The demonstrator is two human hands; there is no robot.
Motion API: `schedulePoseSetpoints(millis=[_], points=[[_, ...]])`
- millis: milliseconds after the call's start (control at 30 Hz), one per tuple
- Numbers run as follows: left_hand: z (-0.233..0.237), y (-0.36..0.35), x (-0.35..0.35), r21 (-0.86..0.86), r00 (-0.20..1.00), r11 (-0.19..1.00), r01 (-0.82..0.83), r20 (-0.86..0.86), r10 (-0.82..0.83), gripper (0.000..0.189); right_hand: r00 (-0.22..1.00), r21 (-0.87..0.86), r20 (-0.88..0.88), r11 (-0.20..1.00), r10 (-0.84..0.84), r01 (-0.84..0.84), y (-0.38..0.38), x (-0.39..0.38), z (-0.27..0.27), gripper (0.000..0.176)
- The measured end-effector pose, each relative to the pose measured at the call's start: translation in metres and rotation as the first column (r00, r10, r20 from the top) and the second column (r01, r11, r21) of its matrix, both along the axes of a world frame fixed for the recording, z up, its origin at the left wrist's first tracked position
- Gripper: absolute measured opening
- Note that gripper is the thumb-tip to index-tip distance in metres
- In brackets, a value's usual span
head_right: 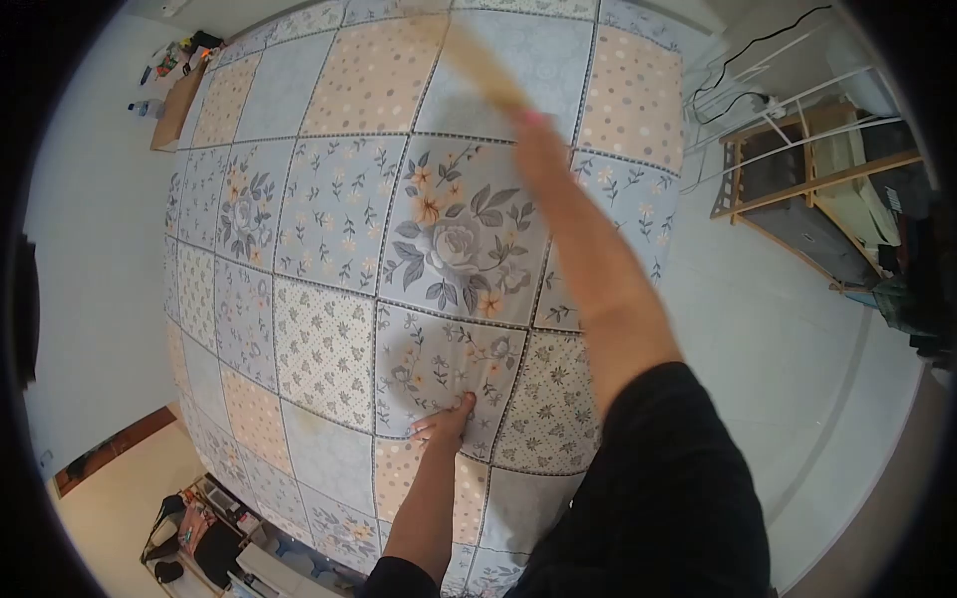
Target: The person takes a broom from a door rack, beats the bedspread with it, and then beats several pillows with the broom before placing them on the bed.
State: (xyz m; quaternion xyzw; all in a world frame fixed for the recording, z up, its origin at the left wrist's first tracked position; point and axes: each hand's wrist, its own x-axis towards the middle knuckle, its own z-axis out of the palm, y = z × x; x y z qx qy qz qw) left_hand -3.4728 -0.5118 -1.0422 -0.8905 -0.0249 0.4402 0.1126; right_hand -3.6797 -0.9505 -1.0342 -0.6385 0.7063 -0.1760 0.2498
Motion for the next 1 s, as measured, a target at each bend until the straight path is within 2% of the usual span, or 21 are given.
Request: schedulePoseSetpoints(millis=[33, 100, 167, 200, 267, 367, 400, 433, 467, 500, 533, 600, 700, 767, 800, 833, 867, 900, 933, 967, 1000], points=[[-0.001, -0.001, 0.001, 0.008, 0.999, 1.0, -0.008, -0.041, 0.008, 0.164, 0.987, 0.12, -0.163, 0.993, -0.004, 0.024, 0.003, -0.045, 0.021, 0.043], [0.007, -0.004, 0.001, -0.003, 0.995, 1.0, -0.017, -0.1, 0.016, 0.166, 0.97, -0.045, -0.142, 0.98, -0.199, 0.194, 0.05, -0.117, 0.028, 0.056], [0.021, -0.018, 0.0, 0.036, 0.995, 0.999, -0.01, -0.102, 0.013, 0.166, 0.924, 0.1, -0.256, 0.943, -0.283, 0.316, 0.114, -0.16, 0.033, 0.055], [0.023, -0.021, 0.002, 0.013, 0.993, 1.0, -0.026, -0.114, 0.027, 0.166, 0.916, 0.179, -0.3, 0.927, -0.268, 0.33, 0.151, -0.157, 0.063, 0.051], [0.026, -0.02, 0.006, 0.023, 0.981, 0.997, 0.074, -0.182, -0.069, 0.167, 0.908, 0.041, -0.277, 0.94, -0.314, 0.337, 0.226, -0.154, 0.06, 0.048], [0.029, -0.025, 0.005, 0.069, 0.99, 0.998, -0.001, -0.143, 0.011, 0.168, 0.919, 0.035, -0.138, 0.925, -0.37, 0.378, 0.247, -0.061, 0.079, 0.047], [0.021, -0.018, 0.004, 0.08, 0.99, 0.997, 0.007, -0.144, 0.005, 0.168, 0.99, -0.288, -0.055, 0.952, -0.13, 0.109, 0.248, -0.05, 0.024, 0.041], [0.007, -0.013, 0.004, 0.081, 0.994, 0.997, 0.013, -0.108, -0.004, 0.168, 0.999, -0.201, 0.002, 0.979, -0.045, 0.045, 0.235, -0.002, 0.038, 0.038], [-0.002, -0.01, 0.004, 0.081, 0.997, 0.997, 0.014, -0.071, -0.008, 0.168, 0.993, 0.081, 0.09, 0.994, 0.07, -0.078, 0.226, 0.043, 0.059, 0.042], [0.0, -0.009, 0.004, 0.093, 0.998, 0.996, 0.014, -0.067, -0.008, 0.168, 0.977, 0.084, -0.02, 0.974, 0.214, -0.212, 0.215, 0.085, 0.055, 0.047], [0.005, -0.013, 0.004, 0.1, 0.997, 0.994, 0.032, -0.077, -0.024, 0.168, 0.936, -0.006, 0.152, 0.947, 0.318, -0.321, 0.203, 0.114, 0.079, 0.047], [0.008, -0.018, 0.0, 0.111, 0.995, 0.992, 0.059, -0.088, -0.049, 0.168, 0.862, -0.093, 0.126, 0.87, 0.492, -0.483, 0.189, 0.161, 0.046, 0.045], [0.012, -0.02, 0.001, 0.121, 0.999, 0.992, 0.034, -0.035, -0.03, 0.168, 0.936, 0.153, 0.287, 0.955, 0.204, -0.255, 0.15, 0.159, 0.07, 0.032], [0.016, -0.023, -0.001, 0.138, 1.0, 0.99, 0.019, -0.025, -0.016, 0.166, 0.924, 0.189, -0.107, 0.92, 0.366, -0.342, 0.128, 0.1, 0.011, 0.028], [0.015, -0.016, -0.002, 0.146, 0.999, 0.989, 0.025, -0.026, -0.021, 0.166, 0.988, -0.124, 0.15, 0.992, 0.03, -0.012, 0.135, 0.058, -0.009, 0.029], [0.011, -0.012, -0.002, 0.098, 1.0, 0.995, 0.01, -0.008, -0.009, 0.166, 0.939, 0.403, 0.271, 0.911, -0.212, 0.09, 0.146, 0.002, 0.0, 0.028], [0.013, -0.014, -0.002, 0.063, 1.0, 0.998, -0.012, 0.004, 0.012, 0.166, 0.984, -0.044, -0.167, 0.996, 0.066, -0.075, 0.176, -0.065, -0.053, 0.028], [0.016, -0.016, -0.003, 0.027, 0.999, 0.999, -0.034, 0.014, 0.033, 0.165, 0.957, 0.227, -0.284, 0.974, 0.054, 0.013, 0.207, -0.103, -0.007, 0.028], [0.028, -0.018, -0.004, -0.023, 1.0, 0.999, 0.024, -0.019, -0.025, 0.164, 0.929, 0.222, -0.36, 0.96, -0.083, 0.172, 0.247, -0.127, 0.019, 0.036], [0.043, -0.016, -0.002, -0.072, 0.996, 0.995, 0.071, -0.041, -0.074, 0.163, 0.888, 0.223, -0.459, 0.964, -0.029, 0.146, 0.294, -0.168, 0.009, 0.049], [0.056, -0.013, -0.002, -0.083, 0.999, 0.996, 0.026, -0.025, -0.028, 0.163, 0.925, 0.074, -0.344, 0.977, -0.163, 0.2, 0.351, -0.207, -0.006, 0.053]])
